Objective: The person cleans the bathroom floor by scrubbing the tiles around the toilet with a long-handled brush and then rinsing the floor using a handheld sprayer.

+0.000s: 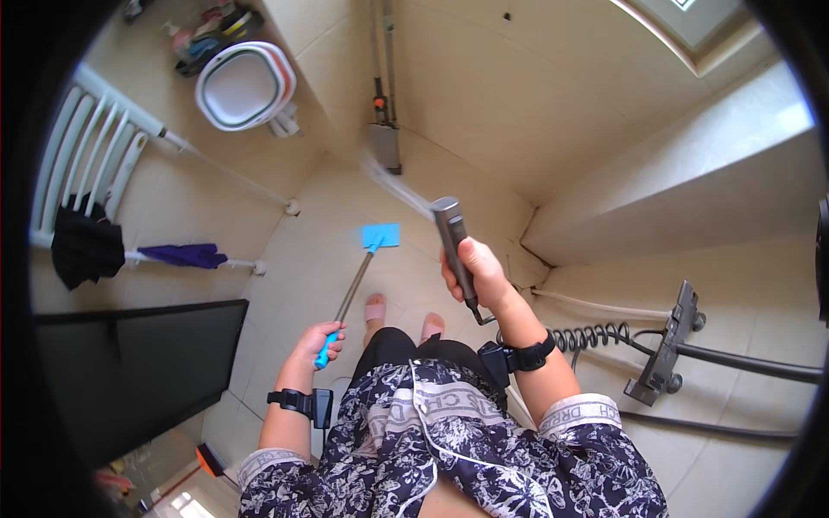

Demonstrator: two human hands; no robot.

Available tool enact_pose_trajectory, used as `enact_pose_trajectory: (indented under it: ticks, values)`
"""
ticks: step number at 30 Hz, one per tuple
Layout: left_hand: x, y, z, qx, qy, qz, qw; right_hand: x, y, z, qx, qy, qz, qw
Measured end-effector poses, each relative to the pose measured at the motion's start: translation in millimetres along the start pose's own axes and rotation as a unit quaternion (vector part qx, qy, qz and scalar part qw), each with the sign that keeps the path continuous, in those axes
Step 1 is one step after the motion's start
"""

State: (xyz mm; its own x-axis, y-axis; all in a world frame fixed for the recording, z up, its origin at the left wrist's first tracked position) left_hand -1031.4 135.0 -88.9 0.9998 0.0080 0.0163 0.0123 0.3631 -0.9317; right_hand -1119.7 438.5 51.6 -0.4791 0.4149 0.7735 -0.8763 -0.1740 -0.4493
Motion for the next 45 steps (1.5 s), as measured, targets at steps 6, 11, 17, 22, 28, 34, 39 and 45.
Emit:
enact_pose_trajectory:
  ticks: [6,11,17,22,28,34,39,45]
  values:
    - [-1,-2,24,0.024,0.024,-0.011,0.999,13,1,-36,-0.085,0.032,-0.089,0.992]
    - [-19,-1,33,0.02,0.029,0.01,0.999,13,10,-30,-0.068,-0.048,-0.06,0.995]
    - [-28,-11,30,0.015,0.021,0.032,0.999,30,-5,-88,-0.188,-0.058,-0.112,0.974]
    - [-28,-18,32,-0.008,0.025,0.029,0.999,-8,9,-46,-0.065,-0.047,-0.011,0.997]
    - [-6,-16,-1,-0.025,-0.016,0.002,1.0,-30,4,-50,-0.096,0.043,-0.005,0.994]
    - [5,-22,-32,-0.064,-0.037,0.001,0.997,-25,9,20,0.007,0.023,0.003,1.0]
    - [13,-21,-48,-0.082,-0.047,-0.009,0.995,-15,12,13,-0.024,0.016,-0.051,0.998]
    - [14,-21,-55,-0.069,-0.039,0.008,0.997,-3,3,58,0.08,-0.057,-0.047,0.994]
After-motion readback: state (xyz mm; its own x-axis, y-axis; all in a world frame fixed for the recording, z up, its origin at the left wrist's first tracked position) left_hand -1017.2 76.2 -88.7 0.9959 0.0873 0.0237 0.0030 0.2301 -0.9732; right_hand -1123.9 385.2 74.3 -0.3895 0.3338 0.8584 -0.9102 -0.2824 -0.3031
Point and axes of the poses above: each hand's wrist, its own y-axis towards the middle knuckle, its own z-axis out of the palm, x = y × z, the point moved 10 cm from there along y, towards the middle knuckle, and after that the axes turned 3 degrees about x, right-handed, at the moved point
